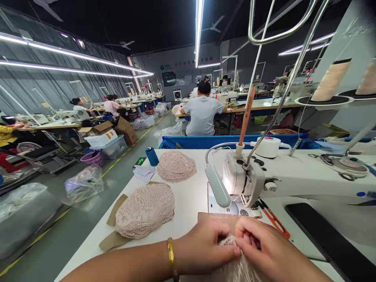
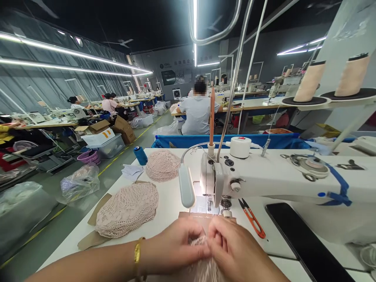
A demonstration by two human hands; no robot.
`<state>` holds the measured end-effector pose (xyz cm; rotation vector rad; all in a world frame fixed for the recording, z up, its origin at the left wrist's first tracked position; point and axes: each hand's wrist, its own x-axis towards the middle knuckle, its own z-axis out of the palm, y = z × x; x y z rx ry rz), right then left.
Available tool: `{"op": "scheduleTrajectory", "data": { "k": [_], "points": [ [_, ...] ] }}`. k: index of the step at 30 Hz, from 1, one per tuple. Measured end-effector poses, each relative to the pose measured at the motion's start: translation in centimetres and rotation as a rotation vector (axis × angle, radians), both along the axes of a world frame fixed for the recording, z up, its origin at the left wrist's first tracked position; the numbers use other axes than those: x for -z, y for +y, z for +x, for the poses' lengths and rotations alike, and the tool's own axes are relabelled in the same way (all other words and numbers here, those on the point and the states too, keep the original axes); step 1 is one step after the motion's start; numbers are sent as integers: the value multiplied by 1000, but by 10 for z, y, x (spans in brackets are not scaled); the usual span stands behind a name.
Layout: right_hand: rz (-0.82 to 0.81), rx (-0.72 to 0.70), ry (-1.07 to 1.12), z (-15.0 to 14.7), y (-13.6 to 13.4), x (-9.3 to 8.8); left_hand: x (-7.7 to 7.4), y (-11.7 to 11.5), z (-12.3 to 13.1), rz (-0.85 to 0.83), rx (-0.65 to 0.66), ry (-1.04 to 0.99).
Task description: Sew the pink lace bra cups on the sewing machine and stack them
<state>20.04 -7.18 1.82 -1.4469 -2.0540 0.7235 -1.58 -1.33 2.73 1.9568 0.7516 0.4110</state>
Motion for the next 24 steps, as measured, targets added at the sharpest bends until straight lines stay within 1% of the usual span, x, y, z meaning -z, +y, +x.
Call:
{"op": "scheduleTrajectory", "data": {
  "k": [1, 2, 4, 6, 7, 9, 11, 14, 17, 20, 22, 24],
  "points": [
    [54, 69, -76, 1, 14, 6, 4, 8, 5, 178, -20, 34],
    [73, 120, -108, 1, 27, 14, 8, 15, 10, 330, -60, 74],
    [107, 175, -142, 1, 44, 29, 15, 25, 16, 505, -118, 127],
    [129, 208, -159, 0, 51, 41, 20, 27, 18, 643, -157, 147],
    [140, 219, -166, -1, 52, 46, 21, 26, 17, 735, -157, 145],
    [163, 236, -178, -1, 51, 50, 23, 24, 15, 946, -112, 138],
    [190, 248, -188, 0, 48, 50, 25, 22, 13, 1073, -44, 126],
    [226, 224, -197, 9, 40, 46, 28, 22, 12, 1096, -11, 136],
    [284, 94, -226, 19, 31, 44, 31, 22, 11, 1093, -14, 142],
    [417, -56, -294, 26, 26, 49, 32, 21, 11, 1101, -19, 156],
    [473, -90, -333, 27, 25, 53, 31, 19, 11, 1097, -30, 175],
    [467, -96, -356, 28, 26, 57, 30, 18, 11, 1091, -45, 199]
  ]
}}
